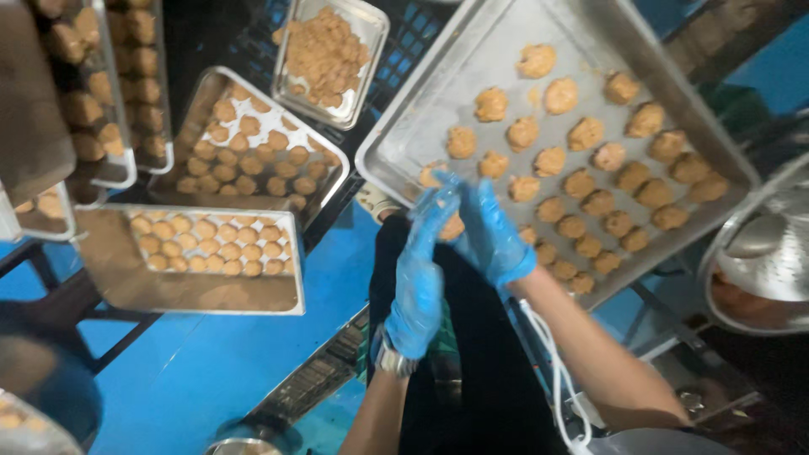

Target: The person wearing blue gloves takes portions of a brown dough-like mixture from a tray, rolls and shapes each portion between both hands, and places the shaped pieces onto trays, filling the empty spots on the trays.

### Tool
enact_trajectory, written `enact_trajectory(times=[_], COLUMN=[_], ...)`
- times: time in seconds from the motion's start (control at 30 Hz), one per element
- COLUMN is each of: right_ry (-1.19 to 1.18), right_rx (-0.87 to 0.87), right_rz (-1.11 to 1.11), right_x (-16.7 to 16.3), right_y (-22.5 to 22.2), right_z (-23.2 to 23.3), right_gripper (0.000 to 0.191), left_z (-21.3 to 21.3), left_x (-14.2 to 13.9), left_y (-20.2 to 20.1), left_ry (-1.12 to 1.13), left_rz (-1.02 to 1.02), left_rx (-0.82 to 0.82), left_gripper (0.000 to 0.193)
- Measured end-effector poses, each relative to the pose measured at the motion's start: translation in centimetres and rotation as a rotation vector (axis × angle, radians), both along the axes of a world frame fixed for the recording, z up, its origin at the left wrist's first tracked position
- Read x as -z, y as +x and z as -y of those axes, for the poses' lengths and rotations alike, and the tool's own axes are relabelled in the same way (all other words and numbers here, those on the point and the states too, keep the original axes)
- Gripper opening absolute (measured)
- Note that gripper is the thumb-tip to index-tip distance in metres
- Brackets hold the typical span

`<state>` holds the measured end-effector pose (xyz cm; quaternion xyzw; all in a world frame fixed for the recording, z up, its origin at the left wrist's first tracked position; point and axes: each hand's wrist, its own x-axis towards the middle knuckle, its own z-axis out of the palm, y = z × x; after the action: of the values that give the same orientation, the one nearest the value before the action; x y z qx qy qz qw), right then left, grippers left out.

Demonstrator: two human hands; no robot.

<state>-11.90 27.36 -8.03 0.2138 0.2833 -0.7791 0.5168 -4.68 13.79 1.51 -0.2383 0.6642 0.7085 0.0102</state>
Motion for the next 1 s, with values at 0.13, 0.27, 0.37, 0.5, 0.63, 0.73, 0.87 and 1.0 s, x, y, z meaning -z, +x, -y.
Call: enact_trajectory(times=[0.13, 0.27, 0.37, 0.5, 0.63, 0.73, 0.87, 1.0], right_ry=[0.21, 0.817, 1.054, 1.162, 1.311, 1.45, 1.408, 1.381], right_rx=[0.03, -0.169, 0.039, -0.102, 0.124, 0.183, -0.049, -0.13], right_rz=[-0.059, -1.472, -1.646, -1.959, -1.763, -1.234, -1.315, -1.466], right_x=[-0.5, -4.1, -6.1, -3.1, 2.4, 4.8, 6.4, 7.9], right_y=[-1.0, -8.4, -13.4, -16.9, -13.8, -9.3, -8.7, -13.7], right_z=[-1.8, -5.1, -5.5, -4.8, -7.7, -10.7, -11.0, -7.8], right_gripper=[0.051, 0.045, 0.022, 0.028, 0.038, 0.038, 0.044, 0.052], left_z=[-0.4, 0.5, 0.8, 0.9, 1.5, 1.9, 1.7, 1.5], left_x=[-2.4, -2.7, -2.2, -1.9, -0.8, 0.2, 3.2, 5.1], left_y=[0.4, 1.2, 1.7, 2.6, 3.6, 5.6, 8.4, 11.7], left_ry=[-0.321, -0.15, -0.104, -0.083, -0.103, -0.098, 0.013, 0.021], left_rz=[-0.091, -0.04, -0.014, -0.02, -0.032, 0.02, 0.071, 0.17], left_rx=[0.041, -0.033, -0.037, -0.032, -0.078, -0.103, -0.182, -0.166], left_gripper=[0.077, 0.079, 0.08, 0.077, 0.073, 0.066, 0.056, 0.048])
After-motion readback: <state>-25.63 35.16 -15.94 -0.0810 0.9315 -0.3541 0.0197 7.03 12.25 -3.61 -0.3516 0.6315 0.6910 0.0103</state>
